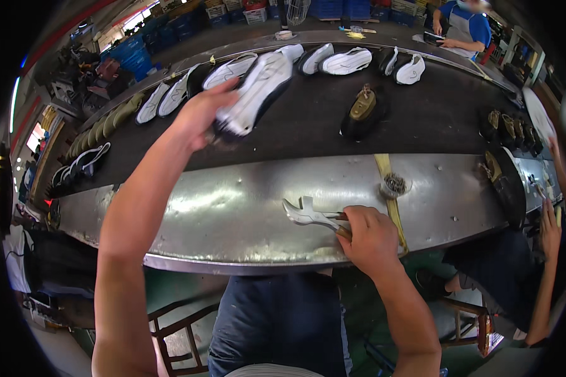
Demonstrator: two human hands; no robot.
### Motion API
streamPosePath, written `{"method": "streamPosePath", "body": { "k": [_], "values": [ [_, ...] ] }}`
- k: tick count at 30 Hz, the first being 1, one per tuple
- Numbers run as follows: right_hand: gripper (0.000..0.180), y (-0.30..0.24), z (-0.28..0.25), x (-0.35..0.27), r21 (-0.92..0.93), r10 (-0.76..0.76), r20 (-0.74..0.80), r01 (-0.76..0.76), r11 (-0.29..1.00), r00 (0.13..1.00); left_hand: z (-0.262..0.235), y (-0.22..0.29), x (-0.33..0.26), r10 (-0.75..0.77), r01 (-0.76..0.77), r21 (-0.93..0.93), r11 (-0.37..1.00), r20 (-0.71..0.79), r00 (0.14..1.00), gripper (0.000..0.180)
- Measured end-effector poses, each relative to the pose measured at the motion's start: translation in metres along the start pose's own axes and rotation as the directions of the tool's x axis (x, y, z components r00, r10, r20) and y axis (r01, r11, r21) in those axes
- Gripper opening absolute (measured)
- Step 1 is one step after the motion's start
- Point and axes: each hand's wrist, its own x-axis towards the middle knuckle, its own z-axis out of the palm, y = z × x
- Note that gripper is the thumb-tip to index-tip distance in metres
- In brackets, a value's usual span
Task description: Trimming excess material from shoe soles and placing finished uppers/soles on an assembly line conveyor belt.
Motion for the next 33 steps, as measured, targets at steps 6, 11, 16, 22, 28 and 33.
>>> {"method": "streamPosePath", "body": {
  "k": [6, 11, 16, 22, 28, 33],
  "values": [
    [0.044, 0.005, -0.001, 0.004, 0.065, 0.063, -0.037, -0.060, 0.996, 0.997, 0.077, -0.067, 0.128, 0.376, -0.189, 0.898, -0.398, 0.347, 0.859, 0.052],
    [0.040, 0.011, 0.005, 0.009, 0.057, 0.110, 0.046, -0.113, 0.992, 0.993, 0.107, -0.082, 0.139, 0.174, -0.655, 0.747, -0.110, 0.664, 0.728, 0.036],
    [0.038, 0.009, 0.004, 0.013, -0.003, 0.104, 0.023, -0.103, 0.995, 0.994, 0.046, -0.085, 0.206, 0.751, -0.633, 0.570, 0.524, 0.042, 0.659, 0.024],
    [0.041, 0.004, 0.008, 0.015, -0.029, 0.153, 0.071, -0.151, 0.988, 0.986, -0.050, -0.109, 0.319, 0.469, 0.037, 0.757, 0.652, -0.442, 0.765, 0.083],
    [0.033, 0.001, 0.004, 0.026, -0.048, 0.196, 0.204, -0.190, 0.981, 0.959, -0.070, -0.124, 0.397, 0.453, 0.090, 0.823, 0.561, -0.396, 0.799, 0.097],
    [0.036, 0.002, 0.005, 0.030, -0.042, 0.196, 0.222, -0.191, 0.981, 0.955, -0.081, -0.120, 0.399, 0.399, 0.006, 0.846, 0.532, -0.257, 0.880, 0.076]
  ]
}}
